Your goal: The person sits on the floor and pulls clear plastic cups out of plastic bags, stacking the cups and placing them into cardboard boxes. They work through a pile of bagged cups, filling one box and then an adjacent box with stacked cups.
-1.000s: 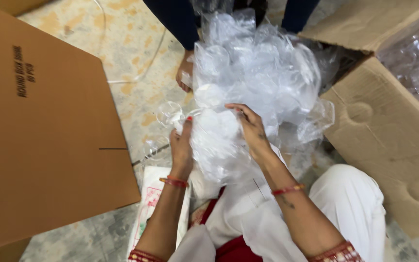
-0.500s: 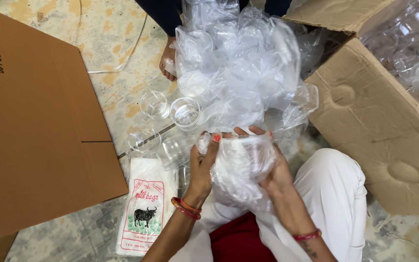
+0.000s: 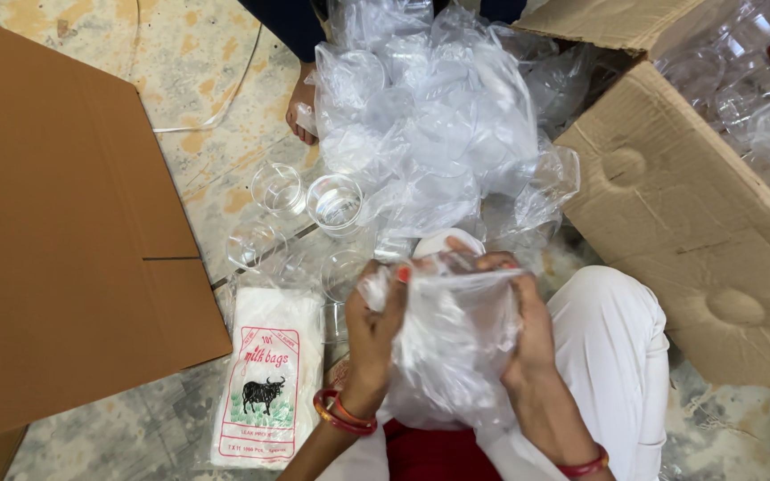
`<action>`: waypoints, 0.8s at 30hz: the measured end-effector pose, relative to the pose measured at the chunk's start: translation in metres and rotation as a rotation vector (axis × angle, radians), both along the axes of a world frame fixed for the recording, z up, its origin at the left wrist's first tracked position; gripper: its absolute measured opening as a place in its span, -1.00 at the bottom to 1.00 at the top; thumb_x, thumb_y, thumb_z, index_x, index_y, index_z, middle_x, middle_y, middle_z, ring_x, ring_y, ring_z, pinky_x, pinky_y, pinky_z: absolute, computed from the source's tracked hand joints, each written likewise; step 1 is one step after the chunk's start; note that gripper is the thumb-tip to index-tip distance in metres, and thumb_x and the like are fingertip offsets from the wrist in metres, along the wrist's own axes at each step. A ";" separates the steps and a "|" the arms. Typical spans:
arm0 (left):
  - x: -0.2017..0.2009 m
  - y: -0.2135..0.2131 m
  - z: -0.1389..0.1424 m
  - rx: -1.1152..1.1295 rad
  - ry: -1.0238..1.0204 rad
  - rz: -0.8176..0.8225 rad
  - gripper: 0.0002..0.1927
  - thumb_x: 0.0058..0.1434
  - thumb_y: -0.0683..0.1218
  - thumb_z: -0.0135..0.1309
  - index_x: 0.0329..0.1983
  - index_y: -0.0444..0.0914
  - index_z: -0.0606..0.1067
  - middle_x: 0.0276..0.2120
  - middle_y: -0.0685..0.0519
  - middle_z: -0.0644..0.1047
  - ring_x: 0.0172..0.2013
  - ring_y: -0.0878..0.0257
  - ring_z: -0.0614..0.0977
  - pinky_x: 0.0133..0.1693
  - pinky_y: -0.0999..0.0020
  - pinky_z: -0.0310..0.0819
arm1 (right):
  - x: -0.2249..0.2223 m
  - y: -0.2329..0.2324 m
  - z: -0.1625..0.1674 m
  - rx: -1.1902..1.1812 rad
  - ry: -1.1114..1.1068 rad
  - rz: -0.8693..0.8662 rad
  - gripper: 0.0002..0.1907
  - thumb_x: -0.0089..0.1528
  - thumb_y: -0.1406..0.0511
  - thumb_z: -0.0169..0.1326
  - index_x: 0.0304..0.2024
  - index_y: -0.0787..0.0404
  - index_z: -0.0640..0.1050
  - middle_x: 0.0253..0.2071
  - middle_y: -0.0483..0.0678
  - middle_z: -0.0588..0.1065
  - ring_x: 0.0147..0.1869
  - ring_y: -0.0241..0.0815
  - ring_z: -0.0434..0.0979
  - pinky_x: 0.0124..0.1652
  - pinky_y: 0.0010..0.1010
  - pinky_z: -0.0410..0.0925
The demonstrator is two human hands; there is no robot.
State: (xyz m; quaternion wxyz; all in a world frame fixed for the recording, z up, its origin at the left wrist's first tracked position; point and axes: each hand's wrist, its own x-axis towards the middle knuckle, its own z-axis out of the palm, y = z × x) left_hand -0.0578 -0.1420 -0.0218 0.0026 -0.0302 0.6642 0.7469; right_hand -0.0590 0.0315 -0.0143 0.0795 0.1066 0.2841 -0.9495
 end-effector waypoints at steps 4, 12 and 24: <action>0.007 -0.012 -0.010 0.267 -0.138 -0.165 -0.72 0.49 -0.05 0.06 -0.02 -0.40 0.55 -0.39 0.07 0.46 -0.42 0.40 0.34 -0.37 0.48 0.24 | 0.010 0.010 -0.014 0.314 0.225 -0.039 -0.87 0.42 0.34 -0.12 -0.09 0.23 0.46 0.08 0.31 0.57 0.18 0.08 0.59 0.19 -0.13 0.45; -0.015 -0.037 -0.008 0.485 -0.226 -0.297 -0.71 0.45 -0.02 0.09 -0.06 -0.38 0.56 -0.41 0.06 0.48 -0.43 0.36 0.38 -0.37 0.45 0.27 | 0.001 0.023 -0.034 0.478 -0.186 0.111 -0.67 0.49 0.17 -0.02 0.13 0.26 0.54 -0.22 -0.10 0.51 -0.33 -0.36 0.38 -0.42 -0.47 0.23; -0.018 -0.021 -0.015 0.519 -0.225 -0.346 -0.70 0.39 0.02 0.14 -0.11 -0.35 0.56 -0.44 0.04 0.51 -0.44 0.30 0.44 -0.38 0.41 0.32 | -0.075 0.098 -0.007 0.759 -0.083 0.198 -0.69 0.41 0.08 -0.08 -0.12 0.10 0.57 -0.36 -0.24 0.50 -0.42 -0.48 0.40 -0.50 -0.58 0.22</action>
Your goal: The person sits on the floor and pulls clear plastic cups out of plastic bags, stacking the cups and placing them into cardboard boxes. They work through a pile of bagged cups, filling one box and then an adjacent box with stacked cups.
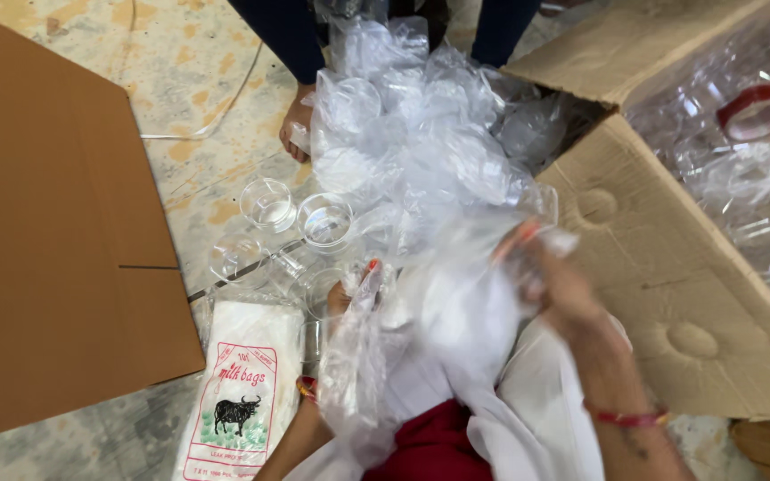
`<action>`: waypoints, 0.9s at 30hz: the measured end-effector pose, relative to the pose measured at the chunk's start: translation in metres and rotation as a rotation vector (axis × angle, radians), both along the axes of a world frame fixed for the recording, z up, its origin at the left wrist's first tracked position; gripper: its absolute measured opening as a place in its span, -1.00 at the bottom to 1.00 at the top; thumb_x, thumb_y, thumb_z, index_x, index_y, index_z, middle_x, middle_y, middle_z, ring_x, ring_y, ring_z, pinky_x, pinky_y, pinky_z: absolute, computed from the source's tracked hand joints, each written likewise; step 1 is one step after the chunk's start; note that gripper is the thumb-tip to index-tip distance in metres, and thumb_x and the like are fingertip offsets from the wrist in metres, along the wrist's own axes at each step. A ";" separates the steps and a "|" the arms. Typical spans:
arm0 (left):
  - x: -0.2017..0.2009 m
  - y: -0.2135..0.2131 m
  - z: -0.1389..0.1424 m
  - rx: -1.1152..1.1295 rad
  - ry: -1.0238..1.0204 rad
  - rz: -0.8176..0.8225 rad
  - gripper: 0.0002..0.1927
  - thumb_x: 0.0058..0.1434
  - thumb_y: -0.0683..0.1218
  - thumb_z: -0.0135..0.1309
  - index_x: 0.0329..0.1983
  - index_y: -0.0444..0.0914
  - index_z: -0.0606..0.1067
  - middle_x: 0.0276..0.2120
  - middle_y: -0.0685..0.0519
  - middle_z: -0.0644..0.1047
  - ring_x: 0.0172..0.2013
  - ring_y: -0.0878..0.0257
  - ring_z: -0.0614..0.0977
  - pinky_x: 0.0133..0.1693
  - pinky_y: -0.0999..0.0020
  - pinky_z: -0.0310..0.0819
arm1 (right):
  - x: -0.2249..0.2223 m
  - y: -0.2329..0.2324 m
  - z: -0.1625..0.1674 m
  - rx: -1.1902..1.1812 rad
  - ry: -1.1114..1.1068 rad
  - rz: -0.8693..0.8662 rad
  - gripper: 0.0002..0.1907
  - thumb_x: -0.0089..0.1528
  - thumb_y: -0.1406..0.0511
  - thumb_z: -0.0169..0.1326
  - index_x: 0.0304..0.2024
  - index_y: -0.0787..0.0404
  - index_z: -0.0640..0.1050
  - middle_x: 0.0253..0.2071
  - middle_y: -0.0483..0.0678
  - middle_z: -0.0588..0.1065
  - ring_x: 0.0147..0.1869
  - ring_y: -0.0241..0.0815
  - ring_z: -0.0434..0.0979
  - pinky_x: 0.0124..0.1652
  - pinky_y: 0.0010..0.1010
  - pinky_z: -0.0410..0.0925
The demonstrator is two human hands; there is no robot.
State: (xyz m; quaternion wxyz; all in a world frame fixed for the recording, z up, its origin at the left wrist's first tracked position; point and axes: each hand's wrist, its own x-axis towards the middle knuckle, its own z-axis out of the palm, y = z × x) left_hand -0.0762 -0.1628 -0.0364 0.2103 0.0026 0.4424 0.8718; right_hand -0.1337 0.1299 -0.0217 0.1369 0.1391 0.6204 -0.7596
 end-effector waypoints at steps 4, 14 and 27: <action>0.041 -0.026 0.002 0.119 -0.046 -0.142 -0.69 0.37 0.03 0.16 -0.13 -0.34 0.56 -0.44 0.03 0.52 -0.45 0.29 0.46 -0.39 0.40 0.34 | -0.091 0.034 0.035 -0.070 0.396 -0.176 -0.67 0.54 0.09 -0.14 -0.06 0.12 0.54 -0.31 -0.21 0.49 -0.45 -0.45 0.34 -0.50 -0.61 0.19; 0.057 -0.037 -0.009 0.135 -0.045 -0.046 -0.68 0.33 0.06 0.19 -0.17 -0.32 0.57 -0.46 0.02 0.54 -0.46 0.24 0.51 -0.39 0.36 0.38 | -0.148 0.008 0.003 0.568 0.556 -0.137 -0.30 0.44 0.12 0.13 0.49 0.13 0.12 0.44 0.15 0.21 0.40 -0.06 0.32 0.13 -0.15 0.37; 0.028 0.004 -0.018 -0.047 0.015 0.031 -0.65 0.26 0.11 0.24 -0.23 -0.29 0.57 -0.49 0.00 0.58 -0.48 0.18 0.57 -0.40 0.32 0.43 | 0.111 -0.061 -0.071 0.904 0.420 0.418 -0.55 0.22 0.24 0.17 0.16 0.16 0.52 0.41 0.19 0.35 0.30 0.07 0.44 0.12 -0.21 0.35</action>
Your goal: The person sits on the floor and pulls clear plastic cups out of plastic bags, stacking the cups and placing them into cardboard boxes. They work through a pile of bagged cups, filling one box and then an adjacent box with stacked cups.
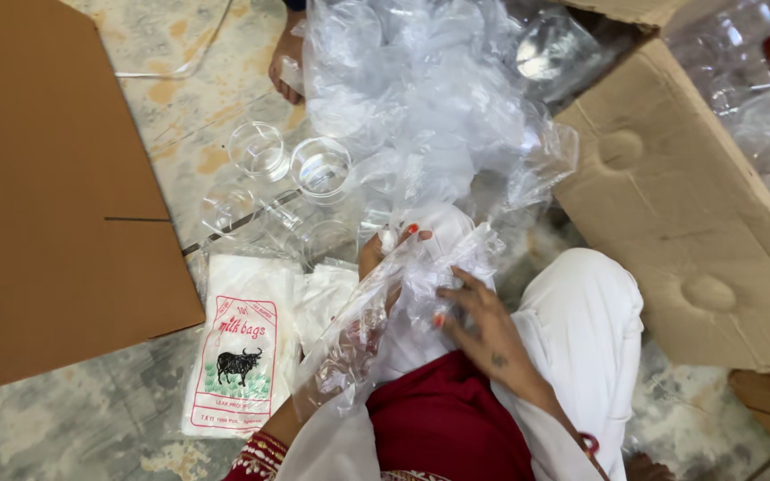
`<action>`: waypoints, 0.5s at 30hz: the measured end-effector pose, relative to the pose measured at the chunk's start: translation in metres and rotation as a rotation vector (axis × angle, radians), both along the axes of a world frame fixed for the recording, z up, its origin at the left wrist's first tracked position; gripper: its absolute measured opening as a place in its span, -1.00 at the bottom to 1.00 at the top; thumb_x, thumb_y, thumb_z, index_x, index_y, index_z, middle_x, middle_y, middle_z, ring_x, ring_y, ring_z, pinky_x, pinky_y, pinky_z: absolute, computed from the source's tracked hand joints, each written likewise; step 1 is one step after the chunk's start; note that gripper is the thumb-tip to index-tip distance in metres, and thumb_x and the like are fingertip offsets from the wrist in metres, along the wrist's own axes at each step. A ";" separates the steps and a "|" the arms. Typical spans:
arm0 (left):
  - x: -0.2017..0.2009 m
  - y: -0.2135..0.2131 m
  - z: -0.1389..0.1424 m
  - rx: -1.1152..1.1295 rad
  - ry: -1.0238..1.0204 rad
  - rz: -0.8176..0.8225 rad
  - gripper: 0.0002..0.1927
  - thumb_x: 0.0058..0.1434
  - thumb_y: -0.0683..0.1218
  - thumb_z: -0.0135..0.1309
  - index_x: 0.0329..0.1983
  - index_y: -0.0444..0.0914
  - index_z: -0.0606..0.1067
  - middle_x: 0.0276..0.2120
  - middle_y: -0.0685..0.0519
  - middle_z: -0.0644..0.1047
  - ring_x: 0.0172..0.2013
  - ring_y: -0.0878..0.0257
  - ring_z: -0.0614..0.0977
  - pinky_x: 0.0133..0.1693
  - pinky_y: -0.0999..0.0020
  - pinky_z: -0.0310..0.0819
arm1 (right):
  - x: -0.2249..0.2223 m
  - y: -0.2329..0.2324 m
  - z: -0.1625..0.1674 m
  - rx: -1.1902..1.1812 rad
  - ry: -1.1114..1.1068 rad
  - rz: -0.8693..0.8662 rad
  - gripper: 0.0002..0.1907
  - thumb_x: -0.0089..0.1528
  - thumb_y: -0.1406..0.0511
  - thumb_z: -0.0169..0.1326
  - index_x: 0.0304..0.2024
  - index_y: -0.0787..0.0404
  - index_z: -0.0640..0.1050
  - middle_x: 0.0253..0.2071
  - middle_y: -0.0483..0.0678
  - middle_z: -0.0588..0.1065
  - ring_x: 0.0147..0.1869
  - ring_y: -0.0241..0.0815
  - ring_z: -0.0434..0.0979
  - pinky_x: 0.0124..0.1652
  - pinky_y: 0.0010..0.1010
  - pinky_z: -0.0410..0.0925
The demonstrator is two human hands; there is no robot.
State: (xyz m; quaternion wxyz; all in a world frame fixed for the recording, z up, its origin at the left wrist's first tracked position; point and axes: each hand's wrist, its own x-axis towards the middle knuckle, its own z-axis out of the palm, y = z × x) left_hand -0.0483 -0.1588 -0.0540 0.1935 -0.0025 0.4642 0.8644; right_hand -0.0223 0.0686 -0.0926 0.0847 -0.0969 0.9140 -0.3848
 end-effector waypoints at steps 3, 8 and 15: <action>-0.047 0.038 -0.029 -0.440 0.106 0.241 -0.65 0.25 0.12 0.26 -0.24 -0.28 0.57 -0.50 -0.01 0.58 -0.49 0.16 0.58 -0.40 0.31 0.44 | -0.022 -0.002 -0.020 -0.217 -0.122 -0.342 -0.58 0.25 0.24 0.15 0.13 0.22 0.44 -0.08 0.09 0.55 -0.10 -0.14 0.60 -0.13 -0.36 0.45; -0.067 0.057 -0.077 -1.032 0.259 0.350 -0.59 0.18 0.18 0.30 -0.29 -0.26 0.55 -0.60 -0.05 0.54 -0.59 0.06 0.57 -0.47 0.24 0.40 | -0.047 0.011 -0.070 -0.351 -0.178 -0.446 -0.52 0.21 0.33 0.24 0.16 0.24 0.45 -0.45 -0.04 0.49 -0.40 -0.26 0.43 -0.36 -0.50 0.29; -0.065 0.066 -0.055 -1.143 0.550 0.369 -0.63 0.15 0.18 0.30 -0.32 -0.19 0.55 -0.59 0.00 0.55 -0.61 0.12 0.58 -0.52 0.24 0.37 | -0.015 0.037 -0.053 -1.119 -0.488 -0.722 -0.67 0.21 0.20 0.09 -0.03 0.22 0.47 -0.33 -0.20 0.57 -0.31 -0.36 0.53 -0.32 -0.52 0.38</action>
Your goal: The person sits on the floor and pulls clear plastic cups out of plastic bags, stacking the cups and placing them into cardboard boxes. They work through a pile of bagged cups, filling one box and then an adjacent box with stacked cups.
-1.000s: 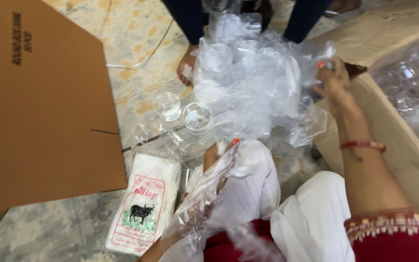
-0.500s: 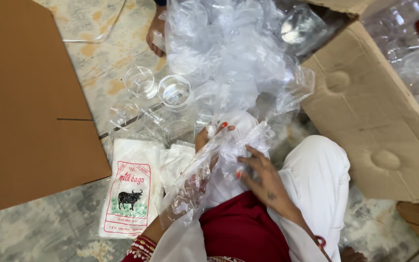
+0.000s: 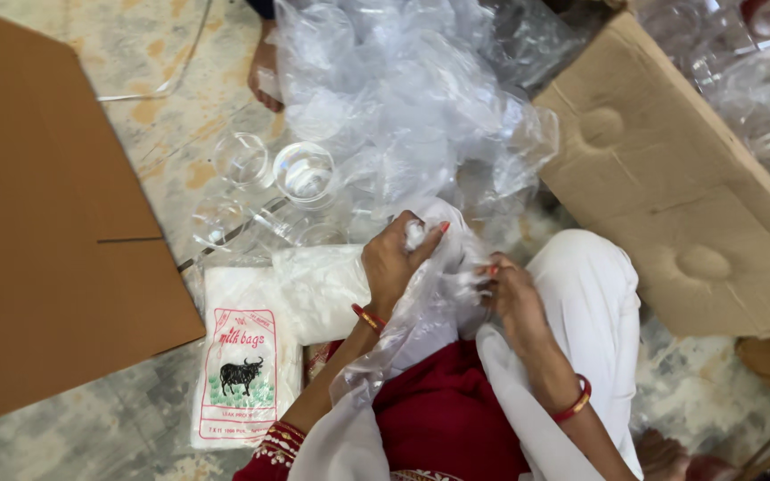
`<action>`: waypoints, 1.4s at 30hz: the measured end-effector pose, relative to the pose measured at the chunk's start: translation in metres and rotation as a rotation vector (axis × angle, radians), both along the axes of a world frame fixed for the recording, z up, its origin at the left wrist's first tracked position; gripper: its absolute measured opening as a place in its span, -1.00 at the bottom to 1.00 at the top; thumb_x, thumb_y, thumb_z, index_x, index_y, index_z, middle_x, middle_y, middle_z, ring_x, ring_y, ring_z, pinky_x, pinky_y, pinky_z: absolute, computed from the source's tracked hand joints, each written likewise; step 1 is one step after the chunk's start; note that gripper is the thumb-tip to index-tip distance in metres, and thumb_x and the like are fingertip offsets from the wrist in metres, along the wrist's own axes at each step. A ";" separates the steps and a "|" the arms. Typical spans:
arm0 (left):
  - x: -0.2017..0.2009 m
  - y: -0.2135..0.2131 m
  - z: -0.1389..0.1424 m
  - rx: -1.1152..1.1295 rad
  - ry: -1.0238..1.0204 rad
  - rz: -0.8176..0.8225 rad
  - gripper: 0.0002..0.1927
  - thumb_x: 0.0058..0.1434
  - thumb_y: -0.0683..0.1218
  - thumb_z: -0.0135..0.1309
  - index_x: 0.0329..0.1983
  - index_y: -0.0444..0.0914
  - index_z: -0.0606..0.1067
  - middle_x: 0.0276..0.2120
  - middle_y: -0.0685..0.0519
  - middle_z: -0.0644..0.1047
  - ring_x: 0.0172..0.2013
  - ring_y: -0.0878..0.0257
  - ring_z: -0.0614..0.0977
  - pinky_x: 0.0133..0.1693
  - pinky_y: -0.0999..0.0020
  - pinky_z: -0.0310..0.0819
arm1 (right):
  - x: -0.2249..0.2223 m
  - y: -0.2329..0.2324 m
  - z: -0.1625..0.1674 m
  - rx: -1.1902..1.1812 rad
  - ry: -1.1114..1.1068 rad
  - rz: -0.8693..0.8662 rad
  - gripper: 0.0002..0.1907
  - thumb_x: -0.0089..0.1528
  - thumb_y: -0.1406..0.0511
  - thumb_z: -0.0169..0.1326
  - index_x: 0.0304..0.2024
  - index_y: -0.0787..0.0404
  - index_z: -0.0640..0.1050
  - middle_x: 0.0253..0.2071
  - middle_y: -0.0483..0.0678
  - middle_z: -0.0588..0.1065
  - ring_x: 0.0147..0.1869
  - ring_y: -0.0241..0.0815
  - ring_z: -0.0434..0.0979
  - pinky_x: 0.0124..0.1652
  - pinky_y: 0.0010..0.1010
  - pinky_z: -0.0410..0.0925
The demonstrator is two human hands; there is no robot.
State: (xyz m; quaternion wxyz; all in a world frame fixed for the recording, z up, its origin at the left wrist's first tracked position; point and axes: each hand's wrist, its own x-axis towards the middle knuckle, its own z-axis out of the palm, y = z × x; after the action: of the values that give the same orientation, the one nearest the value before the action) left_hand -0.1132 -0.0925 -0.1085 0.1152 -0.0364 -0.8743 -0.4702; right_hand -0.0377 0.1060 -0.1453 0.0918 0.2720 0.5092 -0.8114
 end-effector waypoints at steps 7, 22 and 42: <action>0.017 0.021 0.012 0.151 0.018 -0.154 -0.75 0.17 0.07 0.30 -0.27 -0.18 0.59 -0.48 0.11 0.62 -0.60 0.31 0.61 -0.51 0.39 0.37 | 0.015 -0.032 0.004 0.195 0.036 0.131 -0.75 0.28 0.29 0.29 -0.09 0.26 0.54 -0.41 -0.16 0.25 -0.39 -0.34 0.13 -0.41 -0.42 0.04; 0.027 0.011 0.015 0.615 -0.813 -0.472 -0.60 0.21 -0.05 0.28 0.04 -0.32 0.52 -0.17 0.04 0.66 -0.18 0.32 0.64 -0.13 0.38 0.56 | 0.032 -0.009 0.028 -0.497 0.046 -0.093 -0.70 0.20 0.36 0.06 0.00 0.24 0.55 -0.13 -0.04 0.61 -0.08 -0.21 0.63 -0.04 -0.32 0.49; 0.035 0.016 0.029 0.787 -0.458 -0.367 -0.78 0.12 -0.20 0.35 -0.19 -0.37 0.61 -0.36 0.05 0.65 -0.37 0.36 0.61 -0.34 0.43 0.55 | 0.027 -0.037 0.070 0.469 0.203 0.202 -0.80 0.23 0.39 0.10 -0.08 0.27 0.54 -0.34 -0.19 0.51 -0.31 -0.45 0.41 -0.33 -0.55 0.30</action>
State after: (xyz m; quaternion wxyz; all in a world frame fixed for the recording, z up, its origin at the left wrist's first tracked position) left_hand -0.0785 -0.0764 -0.0792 -0.1597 -0.0390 -0.6122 -0.7734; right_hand -0.0109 0.0695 -0.0758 0.0551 0.1511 0.7142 -0.6812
